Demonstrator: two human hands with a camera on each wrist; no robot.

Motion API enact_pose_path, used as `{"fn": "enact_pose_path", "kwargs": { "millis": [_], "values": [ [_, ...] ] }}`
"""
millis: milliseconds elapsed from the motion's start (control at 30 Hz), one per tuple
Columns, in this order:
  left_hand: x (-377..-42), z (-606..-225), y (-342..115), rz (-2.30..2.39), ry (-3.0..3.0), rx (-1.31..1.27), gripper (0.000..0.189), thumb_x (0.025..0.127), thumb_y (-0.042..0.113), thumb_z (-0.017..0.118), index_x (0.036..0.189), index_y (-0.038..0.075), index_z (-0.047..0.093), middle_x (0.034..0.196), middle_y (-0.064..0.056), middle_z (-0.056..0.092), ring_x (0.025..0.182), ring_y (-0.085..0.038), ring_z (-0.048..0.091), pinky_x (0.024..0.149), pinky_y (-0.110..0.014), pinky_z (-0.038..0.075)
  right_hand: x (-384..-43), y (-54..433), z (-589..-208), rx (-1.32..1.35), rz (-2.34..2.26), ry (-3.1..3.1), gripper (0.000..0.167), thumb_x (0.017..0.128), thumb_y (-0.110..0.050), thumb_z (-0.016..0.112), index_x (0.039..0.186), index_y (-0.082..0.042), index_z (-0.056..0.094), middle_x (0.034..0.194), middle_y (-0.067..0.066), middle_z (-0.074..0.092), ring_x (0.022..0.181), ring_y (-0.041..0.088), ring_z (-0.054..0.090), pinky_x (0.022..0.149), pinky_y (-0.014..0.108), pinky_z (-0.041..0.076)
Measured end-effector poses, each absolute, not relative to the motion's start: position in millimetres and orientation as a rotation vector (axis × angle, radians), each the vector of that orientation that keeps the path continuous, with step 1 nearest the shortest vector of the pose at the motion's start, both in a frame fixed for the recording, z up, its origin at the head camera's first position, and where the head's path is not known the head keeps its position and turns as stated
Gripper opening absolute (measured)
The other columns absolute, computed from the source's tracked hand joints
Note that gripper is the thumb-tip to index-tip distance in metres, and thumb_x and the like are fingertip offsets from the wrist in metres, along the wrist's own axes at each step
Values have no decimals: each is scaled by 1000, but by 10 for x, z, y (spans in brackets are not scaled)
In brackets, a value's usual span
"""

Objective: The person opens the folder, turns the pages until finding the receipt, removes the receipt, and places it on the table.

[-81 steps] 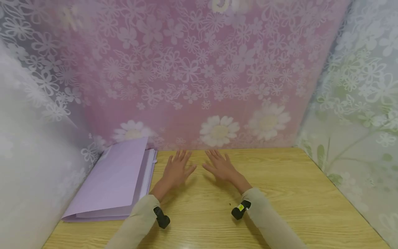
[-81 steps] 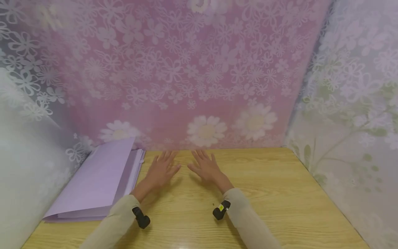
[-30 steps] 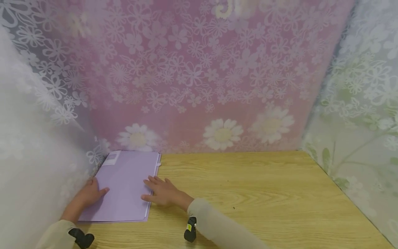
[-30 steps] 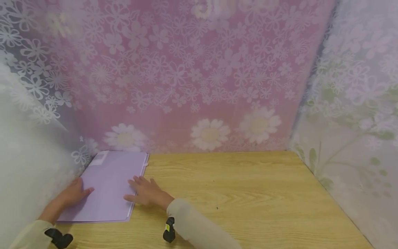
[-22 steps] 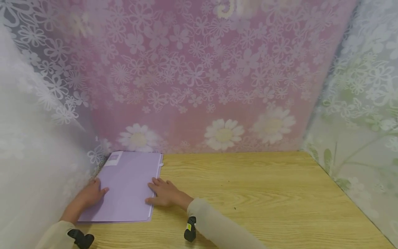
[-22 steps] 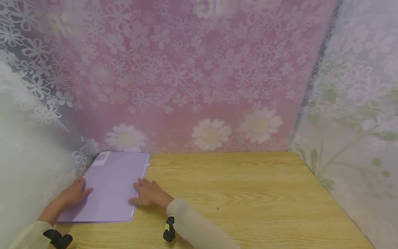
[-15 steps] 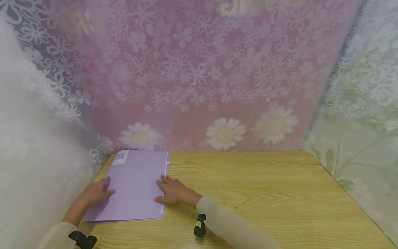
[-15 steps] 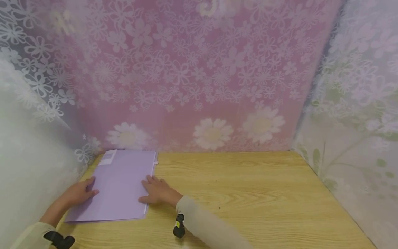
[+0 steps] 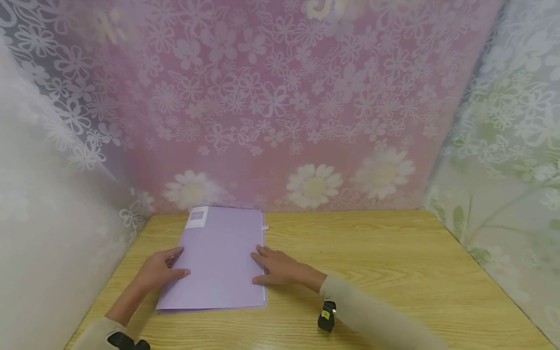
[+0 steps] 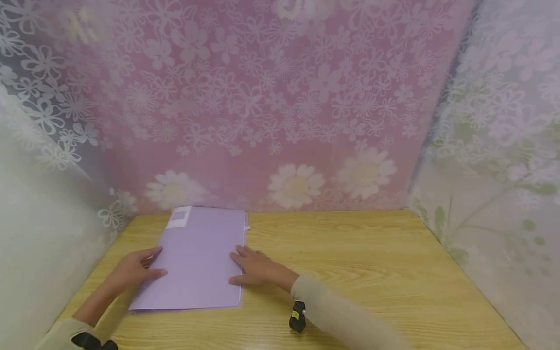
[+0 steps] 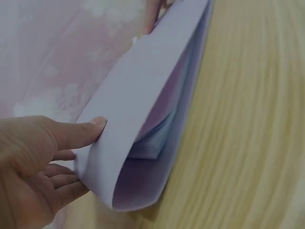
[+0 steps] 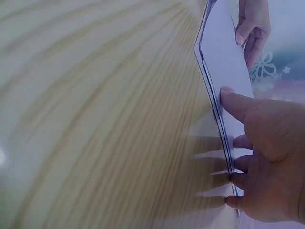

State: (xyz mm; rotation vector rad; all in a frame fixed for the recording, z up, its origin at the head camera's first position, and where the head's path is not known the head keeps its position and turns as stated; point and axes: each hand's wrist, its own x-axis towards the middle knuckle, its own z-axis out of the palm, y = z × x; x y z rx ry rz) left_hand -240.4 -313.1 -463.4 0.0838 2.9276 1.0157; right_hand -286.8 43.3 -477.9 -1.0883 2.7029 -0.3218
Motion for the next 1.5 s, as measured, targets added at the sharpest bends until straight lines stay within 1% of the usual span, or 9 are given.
{"fn": "enact_pose_path", "kwargs": {
  "millis": [200,333,500,700,833,933,1067,1267,1500],
  "values": [
    [-2393,-4664,-2695,1012,2951,182,76,85,23,84,144,-9,50,148,-35,47,133,-51,52,104,-54,50,-2845,924,-4768,-1080,-421,2672,78,99,-51,61,160,-10,34,169,16,23,156,36,24,125,52,27],
    [-2387,-4676,-2387,985,2971,267,72,86,20,83,143,-11,51,149,-38,42,135,-51,49,106,-56,48,-2836,1254,-4770,-1092,-432,2669,79,99,-51,62,159,-8,35,168,18,24,155,38,25,123,54,29],
    [-2439,-4719,-2013,877,2998,392,69,90,21,78,143,-12,49,150,-41,39,139,-52,44,111,-58,43,-2858,1657,-4775,-1092,-425,2672,80,99,-53,60,159,-7,35,168,20,25,155,40,25,121,58,30],
    [-2502,-4771,-1671,790,2974,530,69,98,28,69,148,-10,44,154,-41,33,141,-50,43,112,-56,43,-2900,2066,-4774,-1068,-520,2672,81,96,-50,66,157,-4,38,166,22,27,153,44,27,120,61,28],
    [-2536,-4823,-1560,753,2927,593,71,101,35,63,154,-6,37,161,-35,25,146,-47,39,113,-55,42,-2902,2269,-4789,-1025,-586,2656,82,95,-50,68,157,-6,39,167,21,27,153,45,26,120,63,27],
    [-2561,-4863,-1520,669,2912,669,71,105,38,56,157,-2,32,166,-28,18,152,-44,28,120,-55,34,-2910,2378,-4798,-994,-610,2642,83,94,-53,68,158,-10,39,168,17,27,153,44,25,119,64,27],
    [-2596,-4918,-1487,516,2939,798,70,108,42,47,160,-1,27,169,-22,17,157,-41,16,124,-58,25,-2936,2473,-4814,-991,-613,2649,83,92,-54,69,158,-13,39,168,15,27,154,43,26,119,64,28],
    [-2594,-4977,-1476,418,2980,863,72,109,45,41,161,-1,23,170,-21,15,158,-41,15,124,-61,24,-2941,2525,-4890,-1041,-620,2702,82,93,-53,68,158,-12,39,167,16,29,153,43,28,118,63,30],
    [-2524,-4940,-1472,414,3008,918,61,110,35,42,159,0,31,168,-23,21,156,-42,19,124,-58,25,-2871,2508,-4901,-1053,-614,2735,84,95,-56,64,159,-9,36,168,18,27,154,41,26,119,61,29]
  ]
}}
